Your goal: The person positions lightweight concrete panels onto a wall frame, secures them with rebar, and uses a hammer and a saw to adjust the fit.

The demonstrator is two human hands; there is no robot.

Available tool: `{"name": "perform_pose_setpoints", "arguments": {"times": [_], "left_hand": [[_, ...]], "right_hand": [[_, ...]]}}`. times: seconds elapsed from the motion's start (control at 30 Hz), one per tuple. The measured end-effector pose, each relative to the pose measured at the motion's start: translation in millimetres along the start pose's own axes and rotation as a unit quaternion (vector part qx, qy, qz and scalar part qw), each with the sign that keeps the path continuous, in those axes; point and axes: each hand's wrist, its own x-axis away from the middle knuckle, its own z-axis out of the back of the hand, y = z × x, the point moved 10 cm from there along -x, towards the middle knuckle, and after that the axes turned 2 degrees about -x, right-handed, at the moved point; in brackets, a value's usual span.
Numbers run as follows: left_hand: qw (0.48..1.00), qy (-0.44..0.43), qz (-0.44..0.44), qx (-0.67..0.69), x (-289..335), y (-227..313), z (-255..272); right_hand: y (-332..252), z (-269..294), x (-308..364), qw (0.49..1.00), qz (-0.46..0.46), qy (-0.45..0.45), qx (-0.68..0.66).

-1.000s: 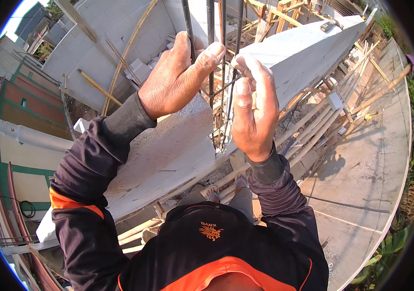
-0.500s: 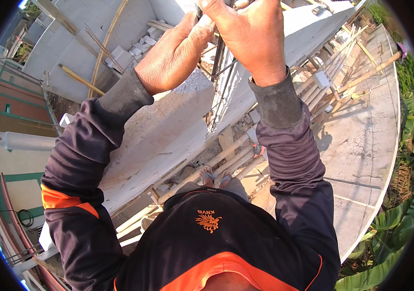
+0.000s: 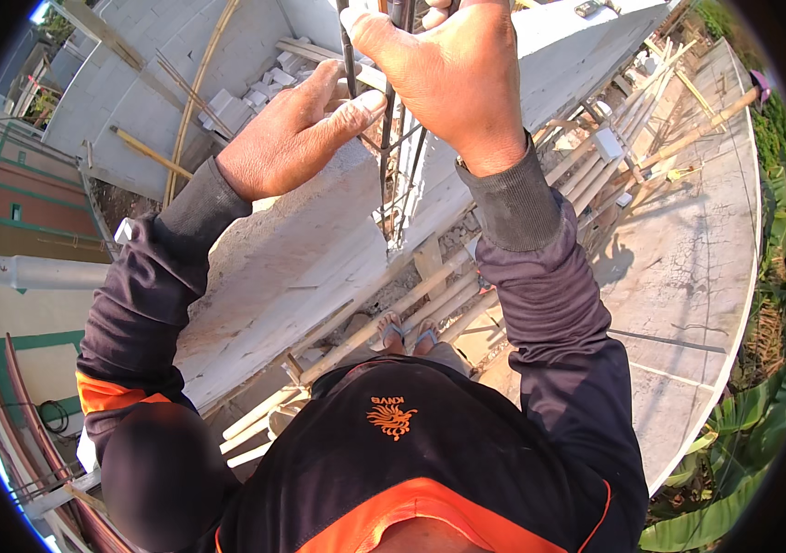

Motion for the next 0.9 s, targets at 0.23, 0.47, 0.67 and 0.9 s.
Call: {"name": "perform_pose_setpoints", "arguments": {"times": [0.23, 0.47, 0.67, 0.9], "left_hand": [[0.938, -0.051, 0.106, -0.325, 56, -25, -13], [0.927, -0.044, 0.160, -0.338, 55, -21, -15], [0.929, -0.035, 0.173, -0.326, 52, -20, -14], [0.931, -0.035, 0.177, -0.317, 55, -24, -13]], "right_hand": [[-23, -3, 6, 0.976, 0.121, -0.088, 0.161], [4, 17, 5, 1.000, -0.014, 0.007, -0.013], [8, 36, 16, 0.996, -0.031, 0.024, -0.080], [6, 49, 22, 0.988, -0.077, 0.019, -0.133]]}}
